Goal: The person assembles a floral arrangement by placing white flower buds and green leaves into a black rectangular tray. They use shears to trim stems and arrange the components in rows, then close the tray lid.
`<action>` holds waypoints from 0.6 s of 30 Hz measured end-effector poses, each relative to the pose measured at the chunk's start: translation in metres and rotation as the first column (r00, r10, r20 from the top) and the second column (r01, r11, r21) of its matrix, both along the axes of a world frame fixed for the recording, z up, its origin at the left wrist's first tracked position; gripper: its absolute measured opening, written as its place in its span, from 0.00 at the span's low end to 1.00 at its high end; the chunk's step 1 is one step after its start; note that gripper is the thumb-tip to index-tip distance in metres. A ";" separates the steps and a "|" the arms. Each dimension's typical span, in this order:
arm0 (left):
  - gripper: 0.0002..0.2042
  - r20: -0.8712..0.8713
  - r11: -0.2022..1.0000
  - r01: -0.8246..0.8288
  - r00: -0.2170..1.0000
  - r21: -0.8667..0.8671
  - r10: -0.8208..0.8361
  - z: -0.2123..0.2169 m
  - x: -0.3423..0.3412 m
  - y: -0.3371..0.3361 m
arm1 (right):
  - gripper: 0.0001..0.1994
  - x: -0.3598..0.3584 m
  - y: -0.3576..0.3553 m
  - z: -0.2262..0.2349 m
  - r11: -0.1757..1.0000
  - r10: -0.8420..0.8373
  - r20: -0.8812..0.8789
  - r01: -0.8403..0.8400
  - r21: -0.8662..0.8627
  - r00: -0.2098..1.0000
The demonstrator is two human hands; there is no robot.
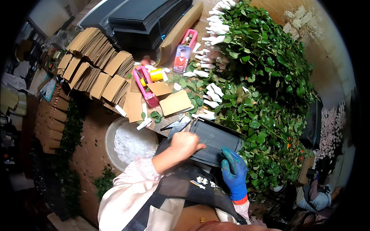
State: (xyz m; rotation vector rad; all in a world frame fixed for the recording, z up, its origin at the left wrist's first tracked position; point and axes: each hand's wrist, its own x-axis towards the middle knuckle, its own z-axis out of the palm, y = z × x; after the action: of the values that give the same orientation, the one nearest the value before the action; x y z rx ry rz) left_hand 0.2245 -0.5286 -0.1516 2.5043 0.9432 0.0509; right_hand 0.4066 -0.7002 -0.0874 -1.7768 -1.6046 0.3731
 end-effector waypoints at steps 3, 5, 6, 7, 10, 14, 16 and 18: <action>0.24 0.074 0.967 -0.038 0.996 -0.251 0.058 -0.005 -0.043 0.016 | 0.19 0.001 0.000 -0.003 1.000 -0.017 -0.034 0.016 -0.017 0.999; 0.23 0.305 0.874 -0.196 0.884 -0.446 0.354 -0.017 -0.071 0.038 | 0.18 -0.002 0.006 0.000 0.999 -0.015 -0.075 0.012 -0.036 0.997; 0.22 0.380 0.810 -0.412 0.730 -0.418 0.568 -0.037 -0.084 0.050 | 0.18 -0.004 0.013 0.001 0.999 0.029 -0.093 -0.031 -0.025 0.995; 0.21 0.563 0.793 -0.532 0.573 -0.297 0.595 -0.071 -0.095 0.079 | 0.18 -0.009 0.017 0.005 0.999 0.046 -0.106 -0.048 -0.014 0.993; 0.23 0.538 0.549 -0.832 0.427 -0.081 0.727 -0.123 -0.121 0.153 | 0.18 -0.020 0.036 0.010 0.981 0.189 -0.141 -0.193 -0.009 0.972; 0.17 0.384 0.402 -0.473 0.138 -0.785 0.913 -0.154 -0.141 0.204 | 0.19 -0.045 0.082 0.038 0.883 0.459 -0.150 -0.469 -0.036 0.876; 0.19 0.485 0.460 -0.547 0.110 -0.699 0.868 -0.135 -0.126 0.192 | 0.20 -0.054 0.091 0.019 0.872 0.481 -0.209 -0.489 0.011 0.852; 0.19 0.544 0.538 -0.633 0.212 -0.556 0.812 -0.103 -0.115 0.158 | 0.21 -0.070 0.107 0.017 0.883 0.441 -0.269 -0.468 -0.042 0.856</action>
State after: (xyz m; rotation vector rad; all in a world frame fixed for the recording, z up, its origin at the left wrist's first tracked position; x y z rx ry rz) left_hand 0.1092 -0.3710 -0.2544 1.2823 1.5030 1.1730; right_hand 0.3367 -0.5933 -0.0707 -1.3342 -1.8322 0.8866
